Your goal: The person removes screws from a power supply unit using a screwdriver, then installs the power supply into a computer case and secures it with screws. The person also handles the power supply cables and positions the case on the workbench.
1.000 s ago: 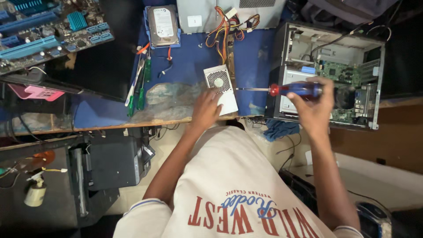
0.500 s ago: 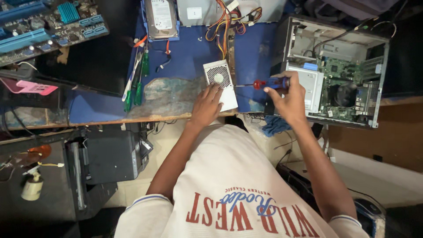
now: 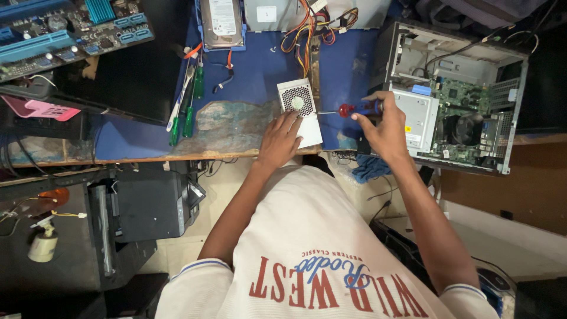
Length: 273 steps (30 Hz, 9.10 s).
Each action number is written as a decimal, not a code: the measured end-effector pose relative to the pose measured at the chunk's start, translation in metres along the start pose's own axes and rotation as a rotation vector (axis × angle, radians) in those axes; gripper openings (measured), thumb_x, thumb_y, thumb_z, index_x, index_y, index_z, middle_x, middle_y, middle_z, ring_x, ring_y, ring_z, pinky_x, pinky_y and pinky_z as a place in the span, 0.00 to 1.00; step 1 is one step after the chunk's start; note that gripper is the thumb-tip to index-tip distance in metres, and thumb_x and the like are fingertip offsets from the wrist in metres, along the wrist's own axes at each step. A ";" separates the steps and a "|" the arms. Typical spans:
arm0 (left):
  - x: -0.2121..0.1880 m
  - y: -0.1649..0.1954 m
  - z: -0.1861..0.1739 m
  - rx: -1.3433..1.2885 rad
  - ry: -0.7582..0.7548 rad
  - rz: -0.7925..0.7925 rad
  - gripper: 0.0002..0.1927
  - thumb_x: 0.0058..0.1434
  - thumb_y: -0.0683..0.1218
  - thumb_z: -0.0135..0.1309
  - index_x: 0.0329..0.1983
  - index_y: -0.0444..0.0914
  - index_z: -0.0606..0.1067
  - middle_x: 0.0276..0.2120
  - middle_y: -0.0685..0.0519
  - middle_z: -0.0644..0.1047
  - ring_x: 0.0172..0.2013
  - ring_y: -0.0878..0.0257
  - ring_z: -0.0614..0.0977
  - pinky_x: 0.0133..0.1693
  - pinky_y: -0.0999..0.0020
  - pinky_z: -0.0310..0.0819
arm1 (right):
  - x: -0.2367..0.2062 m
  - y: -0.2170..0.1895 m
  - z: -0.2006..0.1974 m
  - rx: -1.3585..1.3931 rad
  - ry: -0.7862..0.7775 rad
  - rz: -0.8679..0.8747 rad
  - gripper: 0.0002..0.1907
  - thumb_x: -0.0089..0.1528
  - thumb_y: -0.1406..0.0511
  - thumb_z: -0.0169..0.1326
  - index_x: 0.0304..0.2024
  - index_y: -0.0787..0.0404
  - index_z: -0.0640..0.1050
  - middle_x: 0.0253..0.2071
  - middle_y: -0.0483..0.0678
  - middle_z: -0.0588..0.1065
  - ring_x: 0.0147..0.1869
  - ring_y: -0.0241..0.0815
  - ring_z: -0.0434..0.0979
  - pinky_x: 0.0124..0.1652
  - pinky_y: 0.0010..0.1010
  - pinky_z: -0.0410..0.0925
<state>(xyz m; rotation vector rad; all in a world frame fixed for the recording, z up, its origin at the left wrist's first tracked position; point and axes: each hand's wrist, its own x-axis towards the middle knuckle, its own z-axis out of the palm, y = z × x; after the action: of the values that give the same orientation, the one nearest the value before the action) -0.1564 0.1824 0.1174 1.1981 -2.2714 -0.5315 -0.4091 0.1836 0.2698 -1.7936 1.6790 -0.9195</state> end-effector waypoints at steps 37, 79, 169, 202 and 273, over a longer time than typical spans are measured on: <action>0.098 0.034 -0.031 -0.610 -0.068 0.131 0.11 0.58 0.36 0.55 0.44 0.32 0.73 0.37 0.39 0.79 0.38 0.44 0.84 0.41 0.56 0.77 | 0.037 -0.082 0.004 -0.604 -0.324 -0.213 0.11 0.68 0.63 0.55 0.44 0.66 0.72 0.40 0.62 0.72 0.40 0.69 0.77 0.38 0.56 0.71; 0.108 0.023 -0.041 -0.610 -0.139 0.138 0.12 0.58 0.38 0.56 0.45 0.29 0.73 0.34 0.37 0.80 0.37 0.41 0.83 0.39 0.52 0.75 | 0.038 -0.090 0.000 -0.562 -0.382 -0.221 0.13 0.61 0.69 0.53 0.47 0.66 0.70 0.45 0.64 0.71 0.42 0.69 0.77 0.40 0.54 0.72; 0.126 0.028 -0.005 -0.680 -0.176 0.085 0.16 0.56 0.39 0.59 0.46 0.31 0.74 0.35 0.40 0.80 0.36 0.46 0.84 0.40 0.55 0.77 | 0.049 -0.078 -0.034 -0.472 -0.423 -0.433 0.23 0.48 0.74 0.54 0.48 0.65 0.71 0.44 0.59 0.70 0.46 0.66 0.77 0.41 0.52 0.72; 0.066 0.000 0.002 0.023 -0.363 -0.084 0.60 0.50 0.70 0.62 0.77 0.37 0.51 0.76 0.42 0.47 0.75 0.45 0.44 0.68 0.31 0.41 | 0.092 -0.085 -0.021 -0.476 -0.437 -0.189 0.23 0.57 0.64 0.57 0.52 0.67 0.68 0.51 0.61 0.69 0.44 0.65 0.77 0.36 0.52 0.71; 0.052 -0.024 -0.014 -0.003 -0.330 -0.095 0.61 0.49 0.72 0.62 0.76 0.38 0.51 0.76 0.45 0.48 0.76 0.48 0.46 0.67 0.28 0.40 | 0.101 -0.114 -0.002 -0.580 -0.573 -0.289 0.10 0.67 0.62 0.54 0.47 0.61 0.73 0.53 0.56 0.70 0.47 0.61 0.77 0.42 0.49 0.73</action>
<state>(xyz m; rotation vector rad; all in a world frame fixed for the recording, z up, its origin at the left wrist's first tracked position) -0.1580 0.1244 0.1285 1.3019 -2.4906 -0.8212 -0.3368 0.0950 0.3714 -2.4214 1.4005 0.0392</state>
